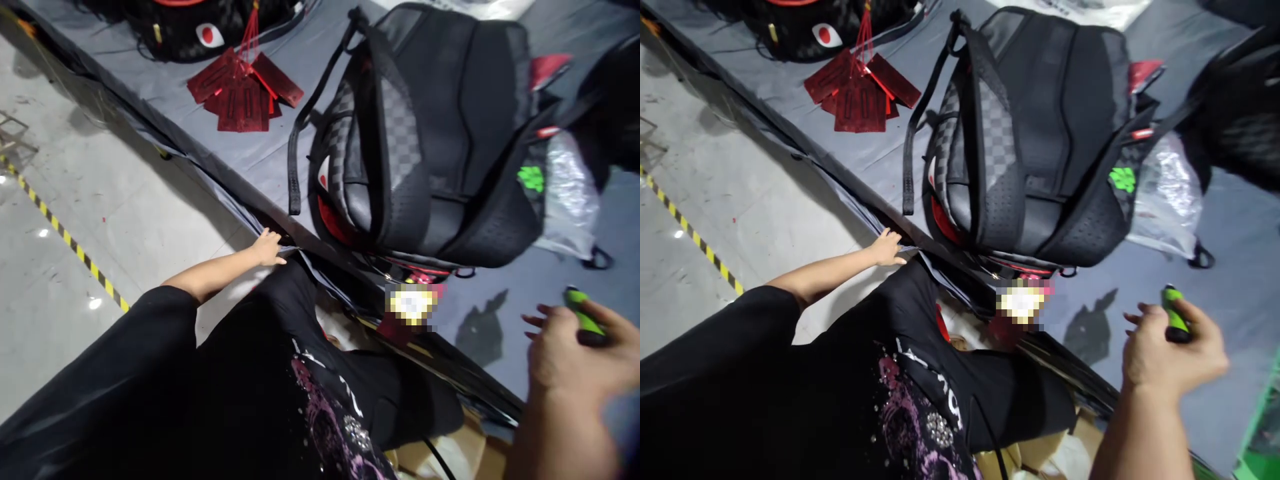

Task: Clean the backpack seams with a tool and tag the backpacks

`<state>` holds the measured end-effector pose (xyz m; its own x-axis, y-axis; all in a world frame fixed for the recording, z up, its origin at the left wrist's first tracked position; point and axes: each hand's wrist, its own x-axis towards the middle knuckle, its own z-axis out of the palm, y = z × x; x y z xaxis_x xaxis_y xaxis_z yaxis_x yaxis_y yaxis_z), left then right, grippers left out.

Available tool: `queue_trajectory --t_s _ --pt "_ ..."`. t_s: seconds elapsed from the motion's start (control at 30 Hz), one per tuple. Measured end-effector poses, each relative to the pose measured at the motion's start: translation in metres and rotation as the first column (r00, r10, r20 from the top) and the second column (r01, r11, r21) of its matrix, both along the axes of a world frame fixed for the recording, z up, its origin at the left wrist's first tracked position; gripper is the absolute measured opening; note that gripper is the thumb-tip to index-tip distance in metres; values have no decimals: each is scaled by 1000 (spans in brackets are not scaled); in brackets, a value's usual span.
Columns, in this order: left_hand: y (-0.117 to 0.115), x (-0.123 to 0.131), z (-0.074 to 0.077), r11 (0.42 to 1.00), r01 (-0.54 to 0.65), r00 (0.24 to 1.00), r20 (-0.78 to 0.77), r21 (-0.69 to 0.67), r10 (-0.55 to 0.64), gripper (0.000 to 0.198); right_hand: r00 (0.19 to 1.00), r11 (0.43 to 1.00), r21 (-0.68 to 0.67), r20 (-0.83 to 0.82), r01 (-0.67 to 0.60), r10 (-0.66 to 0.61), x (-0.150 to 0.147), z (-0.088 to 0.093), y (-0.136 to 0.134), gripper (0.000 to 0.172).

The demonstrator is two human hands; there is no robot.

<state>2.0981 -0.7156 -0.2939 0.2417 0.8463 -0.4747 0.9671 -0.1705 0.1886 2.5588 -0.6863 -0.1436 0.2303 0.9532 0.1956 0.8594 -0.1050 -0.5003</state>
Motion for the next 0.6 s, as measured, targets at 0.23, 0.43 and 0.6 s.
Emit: queue_trajectory --t_s 0.23,0.43,0.6 --pt "1 2 7 996 -32 999 33 -82 35 57 914 947 -38 -251 319 -318 -13 22 -27 60" --pt "0 0 9 974 -219 976 -27 -57 218 64 903 943 -60 -274 327 -331 -2 14 -36 57" --pt "31 15 9 986 -130 991 -53 -100 125 45 908 946 -4 -279 324 -312 15 5 -47 57"
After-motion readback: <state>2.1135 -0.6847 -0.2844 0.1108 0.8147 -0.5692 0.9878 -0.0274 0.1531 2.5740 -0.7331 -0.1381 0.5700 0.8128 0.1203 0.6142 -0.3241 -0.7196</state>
